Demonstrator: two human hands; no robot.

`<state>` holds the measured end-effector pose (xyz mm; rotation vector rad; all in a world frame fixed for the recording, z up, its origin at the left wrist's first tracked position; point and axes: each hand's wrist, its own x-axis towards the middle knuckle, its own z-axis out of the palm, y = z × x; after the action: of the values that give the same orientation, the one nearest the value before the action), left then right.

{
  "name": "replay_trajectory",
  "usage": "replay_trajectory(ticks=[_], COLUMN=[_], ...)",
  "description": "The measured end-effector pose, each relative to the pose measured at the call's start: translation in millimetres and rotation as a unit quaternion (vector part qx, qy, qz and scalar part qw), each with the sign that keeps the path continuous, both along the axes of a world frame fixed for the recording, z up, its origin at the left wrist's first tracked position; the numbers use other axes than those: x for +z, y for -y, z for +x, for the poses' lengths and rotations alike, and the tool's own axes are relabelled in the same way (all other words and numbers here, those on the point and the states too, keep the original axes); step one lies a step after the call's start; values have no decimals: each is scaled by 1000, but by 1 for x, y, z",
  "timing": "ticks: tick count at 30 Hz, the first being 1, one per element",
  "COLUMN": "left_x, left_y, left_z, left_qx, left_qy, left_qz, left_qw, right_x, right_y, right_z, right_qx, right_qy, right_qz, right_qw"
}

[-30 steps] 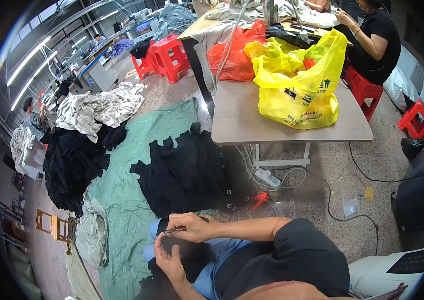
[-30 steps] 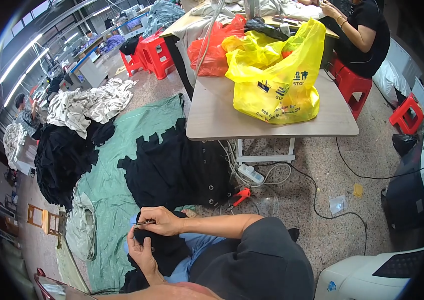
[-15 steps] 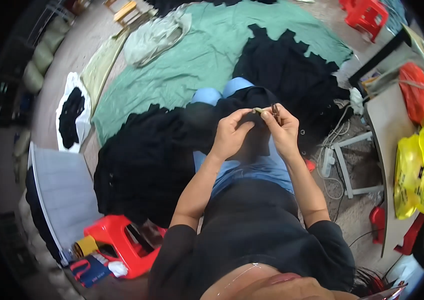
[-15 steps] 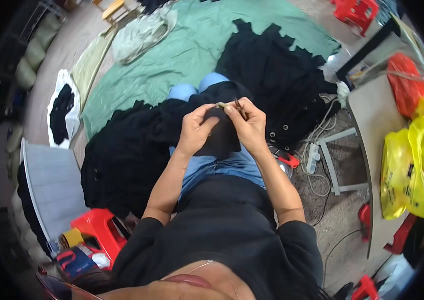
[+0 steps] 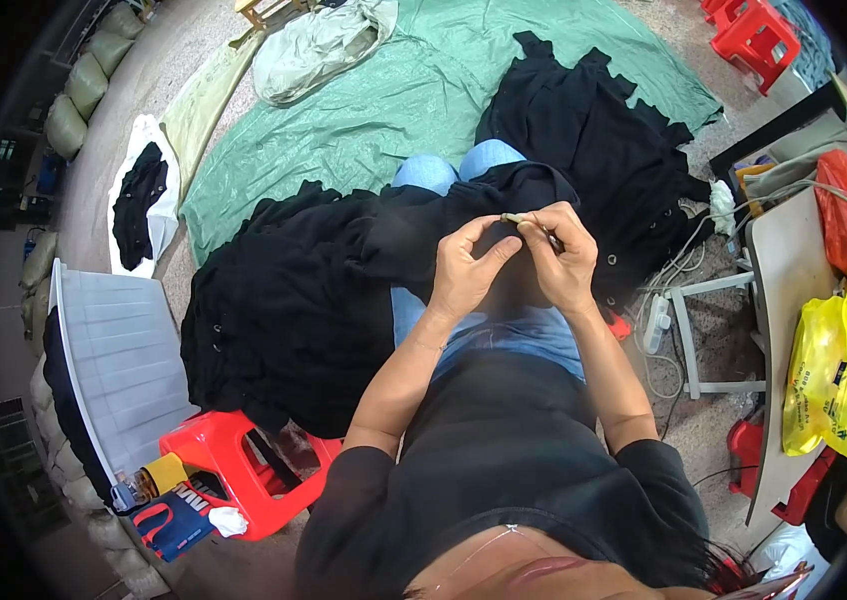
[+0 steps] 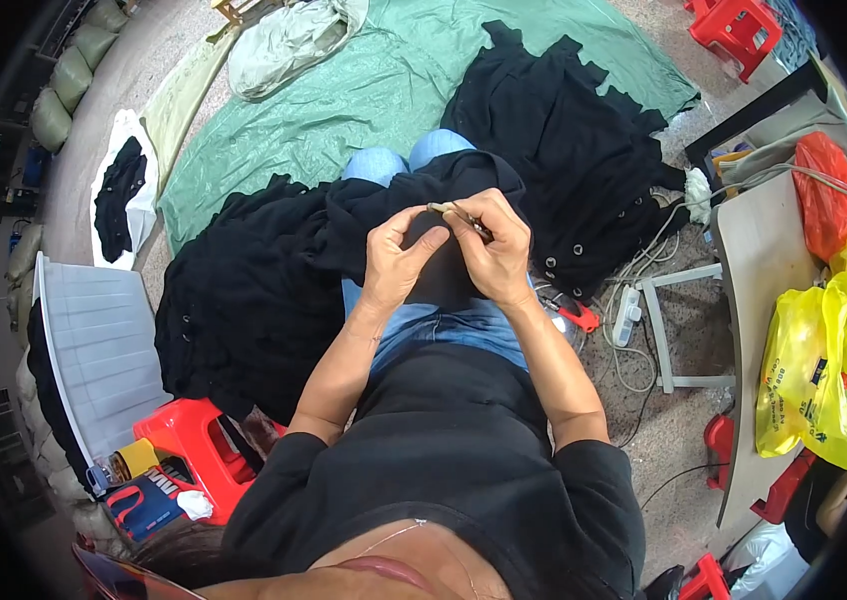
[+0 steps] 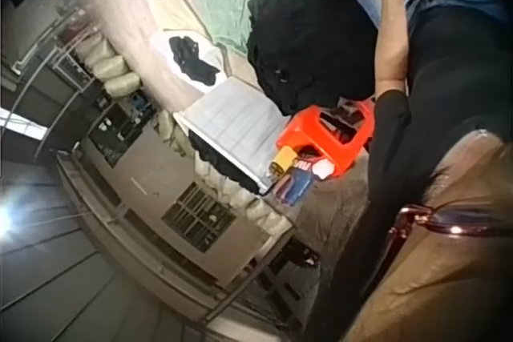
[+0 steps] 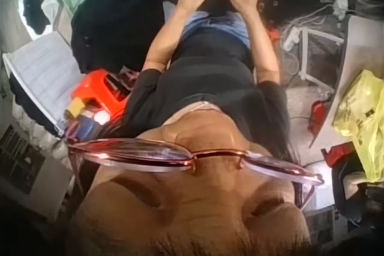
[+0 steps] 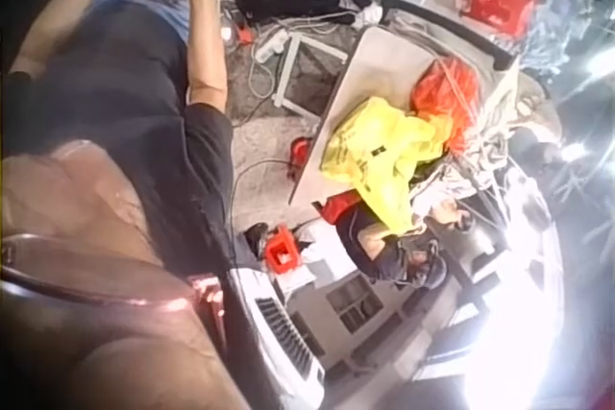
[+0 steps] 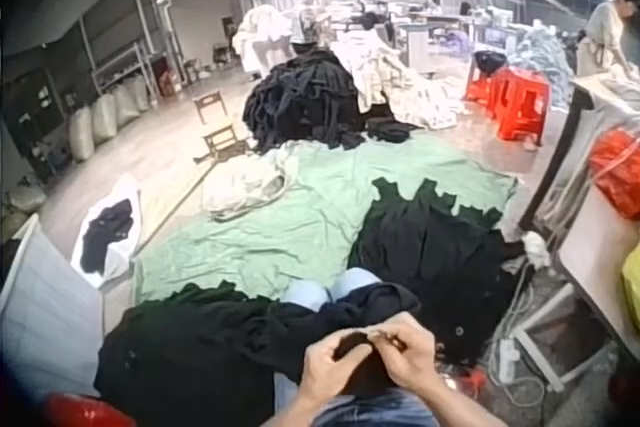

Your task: Inspecting and handling black fabric garment pieces with metal eyelets in a factory setting.

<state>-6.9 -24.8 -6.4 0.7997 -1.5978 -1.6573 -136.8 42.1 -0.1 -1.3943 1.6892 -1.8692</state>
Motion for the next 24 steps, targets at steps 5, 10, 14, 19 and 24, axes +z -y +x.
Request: replay_trajectory(ticks=[5, 10, 14, 19, 24], left_x=[-7, -9, -7, -6, -7], left_y=[-1, -1, -3, -4, -6], left_z=[2, 1, 0, -1, -1], left_qx=[13, 42, 46, 44, 47], left_qy=[16, 32, 39, 34, 45], left_qz=[-23, -79, -78, -69, -82], left_qw=[1000, 995, 995, 996, 995], right_x=[-8, -14, -8, -6, -5], right_y=[-3, -15, -31, -26, -20], right_z=[-5, -18, -18, -19, -17], right_qx=[73, 97, 11, -18, -15], right_qy=[122, 216, -39, -181, -184], right_qz=[88, 74, 68, 13, 2], right_qw=[986, 969, 997, 983, 983])
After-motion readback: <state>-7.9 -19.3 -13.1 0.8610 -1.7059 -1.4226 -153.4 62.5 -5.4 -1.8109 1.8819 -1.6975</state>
